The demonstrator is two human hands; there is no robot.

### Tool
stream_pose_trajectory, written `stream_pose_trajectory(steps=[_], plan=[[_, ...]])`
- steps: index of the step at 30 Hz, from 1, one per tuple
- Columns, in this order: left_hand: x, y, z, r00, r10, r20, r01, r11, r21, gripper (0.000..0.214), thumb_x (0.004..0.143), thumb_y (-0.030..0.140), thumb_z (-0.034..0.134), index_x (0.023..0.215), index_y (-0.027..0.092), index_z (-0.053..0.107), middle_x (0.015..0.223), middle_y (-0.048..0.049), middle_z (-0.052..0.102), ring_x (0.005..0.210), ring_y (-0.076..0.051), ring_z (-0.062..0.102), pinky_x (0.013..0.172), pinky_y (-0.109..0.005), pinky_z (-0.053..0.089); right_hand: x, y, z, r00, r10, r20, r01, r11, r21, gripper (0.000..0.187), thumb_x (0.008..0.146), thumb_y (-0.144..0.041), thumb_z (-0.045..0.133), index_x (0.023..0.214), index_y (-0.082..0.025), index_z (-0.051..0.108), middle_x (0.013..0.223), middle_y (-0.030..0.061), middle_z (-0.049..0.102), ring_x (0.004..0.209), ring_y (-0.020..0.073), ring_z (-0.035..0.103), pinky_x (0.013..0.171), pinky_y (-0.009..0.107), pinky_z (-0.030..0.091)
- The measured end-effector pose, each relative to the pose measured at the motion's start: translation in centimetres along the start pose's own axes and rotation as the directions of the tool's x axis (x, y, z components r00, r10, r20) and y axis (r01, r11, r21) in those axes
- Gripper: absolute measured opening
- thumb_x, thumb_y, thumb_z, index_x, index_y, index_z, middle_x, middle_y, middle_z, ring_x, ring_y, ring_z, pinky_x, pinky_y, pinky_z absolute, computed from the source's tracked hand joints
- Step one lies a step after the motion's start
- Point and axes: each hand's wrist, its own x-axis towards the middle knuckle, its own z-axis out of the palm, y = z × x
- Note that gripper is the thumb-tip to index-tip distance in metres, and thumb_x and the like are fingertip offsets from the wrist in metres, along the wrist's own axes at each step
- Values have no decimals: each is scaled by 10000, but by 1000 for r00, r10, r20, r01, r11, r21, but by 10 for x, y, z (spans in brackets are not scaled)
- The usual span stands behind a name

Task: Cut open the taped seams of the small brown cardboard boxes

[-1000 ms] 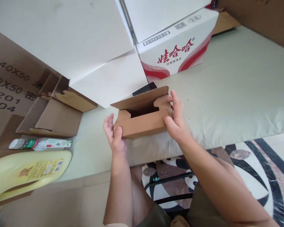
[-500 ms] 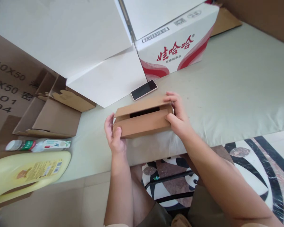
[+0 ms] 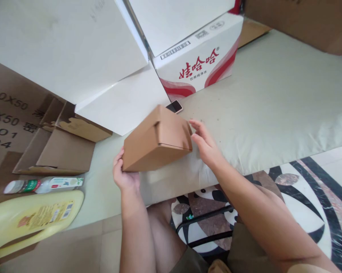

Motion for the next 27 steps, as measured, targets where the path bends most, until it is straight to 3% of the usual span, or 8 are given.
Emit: stream_pose_trajectory(steps=[2, 5, 9, 12, 15, 18, 20, 27], plan=[[5, -5, -8, 997, -52, -57, 47, 996, -78, 235, 806, 351, 545, 932, 237, 706, 1199, -28, 699, 1216, -236, 591, 1040, -406, 435, -2, -1, 4, 989, 36, 147, -38, 999, 10, 446, 985, -434, 440, 1416, -328, 477, 1516, 57, 518, 1399, 257, 499, 1160, 524, 405], [8, -9, -14, 992, -106, -71, 98, 989, -111, 226, 804, 376, 548, 958, 263, 670, 1112, 11, 709, 1072, -192, 632, 887, -327, 486, -7, -8, 13, 947, -39, 319, 52, 998, -31, 623, 980, -461, 484, 1559, -339, 289, 1620, 64, 379, 1460, 252, 423, 1198, 504, 365], [3, -6, -2, 921, -390, -15, 385, 914, -131, 270, 724, 429, 639, 883, 212, 661, 905, -2, 709, 860, -172, 656, 724, -275, 500, -14, -21, 21, 907, -188, 377, 236, 968, -83, 768, 980, -471, 493, 1616, -338, 84, 1681, 66, 224, 1535, 248, 272, 1247, 510, 271], [-6, -1, 7, 843, -528, 103, 534, 845, -38, 449, 728, 586, 618, 907, 178, 671, 830, -41, 709, 735, -182, 660, 602, -269, 486, -15, -31, 23, 877, -231, 421, 316, 937, -146, 663, 965, -466, 524, 1575, -345, 295, 1661, 50, 288, 1551, 274, 215, 1256, 533, 240], [-13, 0, 7, 741, -643, 195, 610, 765, 205, 629, 709, 754, 569, 879, 155, 658, 595, -31, 620, 455, -147, 533, 392, -239, 260, -15, -39, 23, 851, -272, 449, 372, 916, -151, 575, 951, -442, 554, 1503, -320, 449, 1610, 68, 394, 1542, 302, 239, 1239, 564, 264], [-16, -2, 0, 619, -733, 281, 598, 672, 436, 723, 705, 833, 544, 860, 137, 659, 532, -39, 580, 362, -117, 425, 372, -252, 160, -14, -43, 21, 862, -289, 417, 374, 917, -137, 519, 955, -412, 547, 1463, -312, 502, 1551, 80, 484, 1516, 306, 310, 1211, 580, 316], [-16, -4, -3, 581, -748, 320, 550, 651, 523, 725, 719, 840, 543, 845, 137, 664, 533, -43, 579, 354, -99, 385, 378, -251, 164, -13, -43, 20, 871, -302, 388, 375, 918, -129, 464, 959, -396, 541, 1414, -307, 555, 1505, 82, 539, 1497, 305, 352, 1200, 585, 336], [-13, -7, -1, 592, -713, 376, 381, 659, 648, 570, 838, 678, 539, 671, 147, 664, 420, -39, 478, 372, -130, 406, 401, -252, 203, -15, -44, 21, 876, -332, 350, 399, 907, -137, 383, 940, -306, 555, 1315, -299, 630, 1438, 77, 605, 1460, 300, 418, 1179, 592, 372]])
